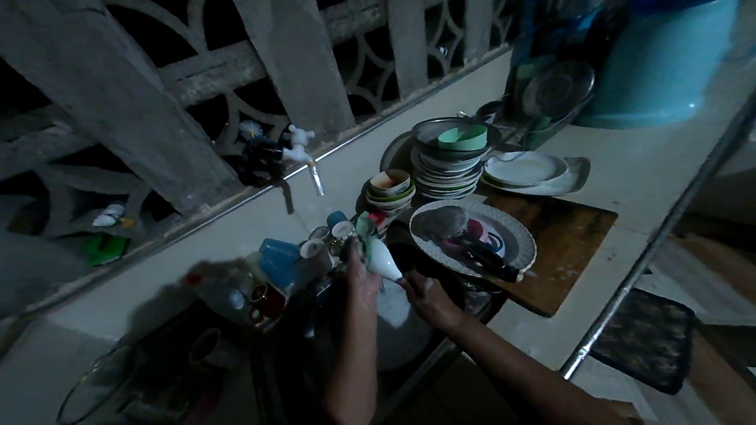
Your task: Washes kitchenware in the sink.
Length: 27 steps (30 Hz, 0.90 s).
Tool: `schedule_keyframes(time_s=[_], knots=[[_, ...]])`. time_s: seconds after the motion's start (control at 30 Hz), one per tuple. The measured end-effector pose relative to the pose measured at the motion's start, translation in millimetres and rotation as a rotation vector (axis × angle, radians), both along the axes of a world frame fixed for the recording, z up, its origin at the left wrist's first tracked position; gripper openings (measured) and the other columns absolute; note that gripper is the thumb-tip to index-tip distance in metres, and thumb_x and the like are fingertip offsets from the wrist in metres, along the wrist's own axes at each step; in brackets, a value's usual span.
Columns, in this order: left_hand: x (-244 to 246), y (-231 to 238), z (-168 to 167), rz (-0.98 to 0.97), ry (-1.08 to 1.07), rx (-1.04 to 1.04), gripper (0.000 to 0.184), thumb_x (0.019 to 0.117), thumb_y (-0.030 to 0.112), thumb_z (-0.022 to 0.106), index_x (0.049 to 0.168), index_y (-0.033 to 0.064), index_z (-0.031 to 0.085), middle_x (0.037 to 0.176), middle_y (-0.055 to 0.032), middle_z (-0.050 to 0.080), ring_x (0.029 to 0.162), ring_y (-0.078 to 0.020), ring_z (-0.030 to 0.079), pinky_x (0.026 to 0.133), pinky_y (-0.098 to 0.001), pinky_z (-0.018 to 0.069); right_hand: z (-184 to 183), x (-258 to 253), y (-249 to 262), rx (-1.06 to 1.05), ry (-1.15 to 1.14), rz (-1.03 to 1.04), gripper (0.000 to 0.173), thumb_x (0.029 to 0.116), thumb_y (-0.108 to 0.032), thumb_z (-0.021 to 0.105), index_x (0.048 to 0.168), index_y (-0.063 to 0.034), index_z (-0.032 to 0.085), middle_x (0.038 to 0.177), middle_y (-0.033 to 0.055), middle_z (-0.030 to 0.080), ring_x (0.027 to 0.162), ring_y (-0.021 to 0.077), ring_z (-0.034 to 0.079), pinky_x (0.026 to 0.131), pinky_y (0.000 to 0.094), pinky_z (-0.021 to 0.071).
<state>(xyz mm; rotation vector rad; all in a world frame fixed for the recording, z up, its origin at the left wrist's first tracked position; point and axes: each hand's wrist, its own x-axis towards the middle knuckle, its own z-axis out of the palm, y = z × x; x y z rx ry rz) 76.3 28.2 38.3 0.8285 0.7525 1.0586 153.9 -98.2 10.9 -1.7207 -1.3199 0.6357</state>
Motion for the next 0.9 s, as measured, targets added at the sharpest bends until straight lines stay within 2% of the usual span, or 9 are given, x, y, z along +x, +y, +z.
schedule_keyframes(time_s=[0.07,0.17,0.23,0.3,0.37,0.43,0.57,0.67,0.9], knots=[[7,-23,-4,-0.017,0.142,0.049,0.048,0.1125,0.036,0.034,0.144,0.0017,0.045,0.129,-0.0182,0.056,0.109,-0.0239,0.059,0.096,-0.0405,0.0512,-8,-6,8,0.045,0.135,-0.049,0.046,0.1128,-0.029,0.033,0.126,0.0063,0.059,0.094,0.0184,0.066,0.083,0.0260,0.065,0.082,0.0431,0.0530],[22,-50,-12,-0.007,0.280,0.025,0.039,0.1065,0.023,0.055,0.134,-0.0045,0.053,0.115,-0.0194,0.063,0.098,-0.0219,0.062,0.088,-0.0376,0.0531,-7,-4,12,0.083,0.334,-0.093,0.059,0.1131,-0.034,0.019,0.135,0.0067,0.056,0.112,0.0229,0.067,0.100,0.0271,0.066,0.092,0.0451,0.0526],[24,-55,-19,-0.030,0.303,0.078,0.046,0.1012,0.014,0.064,0.139,-0.0047,0.048,0.125,-0.0209,0.061,0.110,-0.0230,0.062,0.097,-0.0383,0.0516,-12,-1,16,0.087,0.508,-0.173,0.067,0.1126,-0.040,0.010,0.123,0.0031,0.060,0.088,0.0120,0.063,0.072,0.0179,0.059,0.067,0.0371,0.0508],[24,-56,-25,-0.084,0.337,0.142,0.057,0.0979,0.010,0.068,0.146,-0.0041,0.040,0.137,-0.0223,0.055,0.123,-0.0244,0.057,0.104,-0.0397,0.0480,-14,5,16,0.117,0.716,-0.220,0.072,0.1111,-0.043,0.003,0.115,0.0028,0.057,0.077,0.0069,0.058,0.060,0.0137,0.054,0.057,0.0325,0.0497],[23,-57,-29,-0.128,0.379,0.218,0.053,0.0944,0.004,0.070,0.140,-0.0078,0.046,0.133,-0.0222,0.058,0.120,-0.0222,0.058,0.103,-0.0364,0.0490,-17,14,16,0.170,0.823,-0.295,0.066,0.1122,-0.043,0.008,0.122,0.0028,0.055,0.092,0.0108,0.062,0.076,0.0152,0.062,0.069,0.0335,0.0544],[21,-57,-28,-0.199,0.396,0.304,0.044,0.0927,-0.001,0.070,0.132,-0.0109,0.053,0.127,-0.0209,0.062,0.115,-0.0179,0.060,0.101,-0.0310,0.0503,-16,26,12,0.183,0.795,-0.292,0.050,0.1138,-0.034,0.028,0.140,0.0047,0.046,0.118,0.0189,0.060,0.099,0.0194,0.063,0.086,0.0365,0.0548],[21,-61,-16,-0.413,0.452,0.223,0.044,0.1021,0.009,0.060,0.141,-0.0037,0.044,0.118,-0.0157,0.061,0.094,-0.0152,0.063,0.080,-0.0305,0.0557,6,47,3,0.151,0.918,-0.302,0.028,0.1086,-0.019,0.049,0.128,0.0017,0.054,0.097,0.0089,0.063,0.081,0.0121,0.062,0.074,0.0298,0.0547],[25,-61,-15,-0.516,0.458,0.135,0.032,0.1082,0.021,0.051,0.133,0.0005,0.048,0.091,-0.0081,0.061,0.066,-0.0123,0.061,0.058,-0.0270,0.0548,8,67,0,0.222,1.063,-0.371,0.014,0.1060,-0.013,0.054,0.109,0.0004,0.059,0.089,0.0075,0.064,0.078,0.0140,0.063,0.073,0.0318,0.0558],[20,-79,-63,-0.726,0.552,0.115,0.043,0.1010,0.011,0.063,0.140,0.0006,0.047,0.101,-0.0113,0.064,0.071,-0.0130,0.062,0.059,-0.0263,0.0542,17,123,1,0.382,0.950,-0.644,0.035,0.1098,-0.032,0.046,0.132,-0.0050,0.051,0.089,0.0066,0.059,0.070,0.0146,0.059,0.064,0.0346,0.0544]])
